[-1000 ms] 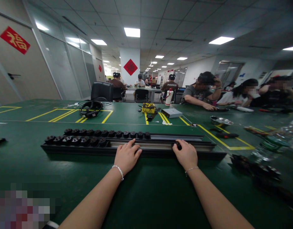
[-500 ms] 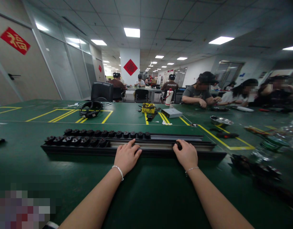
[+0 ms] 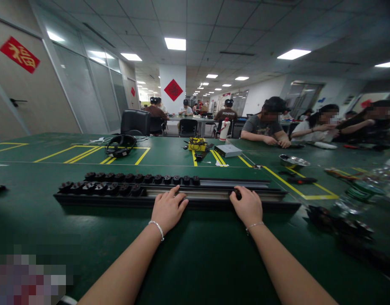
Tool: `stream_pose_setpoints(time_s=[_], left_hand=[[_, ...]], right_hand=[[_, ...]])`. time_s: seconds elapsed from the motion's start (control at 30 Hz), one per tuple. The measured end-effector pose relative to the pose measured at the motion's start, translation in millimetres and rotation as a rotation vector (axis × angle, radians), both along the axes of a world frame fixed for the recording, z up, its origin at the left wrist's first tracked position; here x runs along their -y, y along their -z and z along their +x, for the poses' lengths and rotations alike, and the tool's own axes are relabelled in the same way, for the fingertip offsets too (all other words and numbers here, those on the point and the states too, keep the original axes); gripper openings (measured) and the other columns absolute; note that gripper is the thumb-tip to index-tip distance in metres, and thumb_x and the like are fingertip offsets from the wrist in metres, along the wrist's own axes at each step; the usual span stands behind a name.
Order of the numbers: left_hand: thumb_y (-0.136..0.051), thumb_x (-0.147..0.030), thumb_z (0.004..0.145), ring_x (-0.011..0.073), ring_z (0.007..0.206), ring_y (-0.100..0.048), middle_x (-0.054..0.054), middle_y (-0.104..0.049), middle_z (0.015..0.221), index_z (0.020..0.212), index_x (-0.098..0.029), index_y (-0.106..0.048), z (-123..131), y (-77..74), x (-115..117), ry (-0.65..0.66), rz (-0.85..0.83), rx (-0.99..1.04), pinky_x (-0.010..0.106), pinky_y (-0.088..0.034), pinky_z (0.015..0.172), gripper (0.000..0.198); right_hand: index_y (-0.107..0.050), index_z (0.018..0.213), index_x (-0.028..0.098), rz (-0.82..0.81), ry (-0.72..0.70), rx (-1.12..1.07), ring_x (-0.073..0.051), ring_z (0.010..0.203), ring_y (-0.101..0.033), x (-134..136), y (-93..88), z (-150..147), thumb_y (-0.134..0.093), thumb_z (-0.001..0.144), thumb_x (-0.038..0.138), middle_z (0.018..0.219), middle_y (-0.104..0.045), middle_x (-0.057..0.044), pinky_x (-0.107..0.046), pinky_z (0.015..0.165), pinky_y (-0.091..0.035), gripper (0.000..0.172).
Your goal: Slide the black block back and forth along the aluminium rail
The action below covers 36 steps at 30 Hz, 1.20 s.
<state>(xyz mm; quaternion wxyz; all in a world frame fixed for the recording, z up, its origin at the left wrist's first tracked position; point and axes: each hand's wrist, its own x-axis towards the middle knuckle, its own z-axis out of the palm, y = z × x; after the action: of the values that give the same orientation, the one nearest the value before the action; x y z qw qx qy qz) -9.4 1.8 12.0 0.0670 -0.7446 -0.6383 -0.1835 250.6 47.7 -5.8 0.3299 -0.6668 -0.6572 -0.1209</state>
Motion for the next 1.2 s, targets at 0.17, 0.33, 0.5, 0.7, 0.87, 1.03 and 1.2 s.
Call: stream_pose_setpoints(time_s=[0.17,0.33,0.5,0.7,0.87,1.03,1.2], left_hand=[[-0.026,-0.047,0.086,0.0198,0.102,-0.052,-0.001,-0.043,0.133,0.104,-0.035,-0.058,-0.5,2.5,-0.8,0.014,0.026,-0.006,0.038,-0.034,0.085,0.039],[-0.03,-0.046,0.085,0.0196,0.102,-0.052,-0.001,-0.042,0.133,0.104,-0.035,-0.058,0.1,2.1,-0.7,-0.004,0.015,-0.01,0.038,-0.034,0.086,0.036],[-0.028,-0.046,0.085,0.0194,0.102,-0.052,-0.001,-0.042,0.133,0.104,-0.034,-0.058,-0.3,1.1,-0.5,0.004,0.015,-0.012,0.037,-0.034,0.086,0.037],[-0.028,-0.047,0.086,0.0196,0.102,-0.052,-0.001,-0.042,0.134,0.104,-0.035,-0.057,-1.1,4.3,-1.6,0.005,0.03,-0.019,0.038,-0.034,0.085,0.037],[-0.027,-0.047,0.086,0.0197,0.102,-0.051,-0.001,-0.042,0.133,0.105,-0.034,-0.057,-0.7,3.7,-1.1,0.009,0.019,-0.015,0.038,-0.034,0.086,0.038],[-0.027,-0.047,0.086,0.0197,0.102,-0.051,-0.001,-0.041,0.134,0.105,-0.034,-0.058,-1.4,4.6,-1.3,0.003,0.017,-0.01,0.038,-0.033,0.086,0.038],[-0.026,-0.048,0.086,0.019,0.102,-0.051,-0.001,-0.041,0.134,0.105,-0.034,-0.057,-1.9,5.7,-1.5,0.01,0.032,-0.028,0.038,-0.034,0.085,0.039]], right_hand=[[-0.062,0.094,0.017,-0.011,0.002,-0.005,-0.021,0.099,-0.054,0.6,-0.8,-0.5,-0.04,0.076,0.033,0.099,-0.064,-0.008,-0.039,0.094,-0.029,0.032],[-0.062,0.094,0.017,0.004,0.005,0.007,-0.021,0.095,-0.055,0.2,-0.9,-0.7,-0.041,0.075,0.032,0.095,-0.065,-0.008,-0.038,0.092,-0.031,0.032],[-0.062,0.093,0.017,0.014,0.001,0.015,-0.021,0.094,-0.056,-0.2,-1.4,0.0,-0.041,0.075,0.031,0.095,-0.065,-0.008,-0.037,0.089,-0.033,0.031],[-0.062,0.092,0.017,0.014,-0.001,0.032,-0.02,0.086,-0.057,1.3,-4.1,-0.8,-0.04,0.076,0.031,0.094,-0.065,-0.008,-0.035,0.084,-0.036,0.031],[-0.062,0.092,0.016,0.011,0.0,0.04,-0.02,0.084,-0.057,2.2,-5.9,-1.1,-0.039,0.077,0.031,0.094,-0.064,-0.008,-0.033,0.08,-0.037,0.031],[-0.062,0.094,0.016,0.026,0.007,0.044,-0.02,0.086,-0.057,1.6,-4.3,-0.4,-0.039,0.077,0.031,0.096,-0.064,-0.008,-0.032,0.082,-0.037,0.032],[-0.062,0.094,0.016,0.022,0.01,0.045,-0.021,0.088,-0.057,1.2,-2.9,0.0,-0.04,0.077,0.031,0.095,-0.065,-0.008,-0.034,0.084,-0.036,0.032]])
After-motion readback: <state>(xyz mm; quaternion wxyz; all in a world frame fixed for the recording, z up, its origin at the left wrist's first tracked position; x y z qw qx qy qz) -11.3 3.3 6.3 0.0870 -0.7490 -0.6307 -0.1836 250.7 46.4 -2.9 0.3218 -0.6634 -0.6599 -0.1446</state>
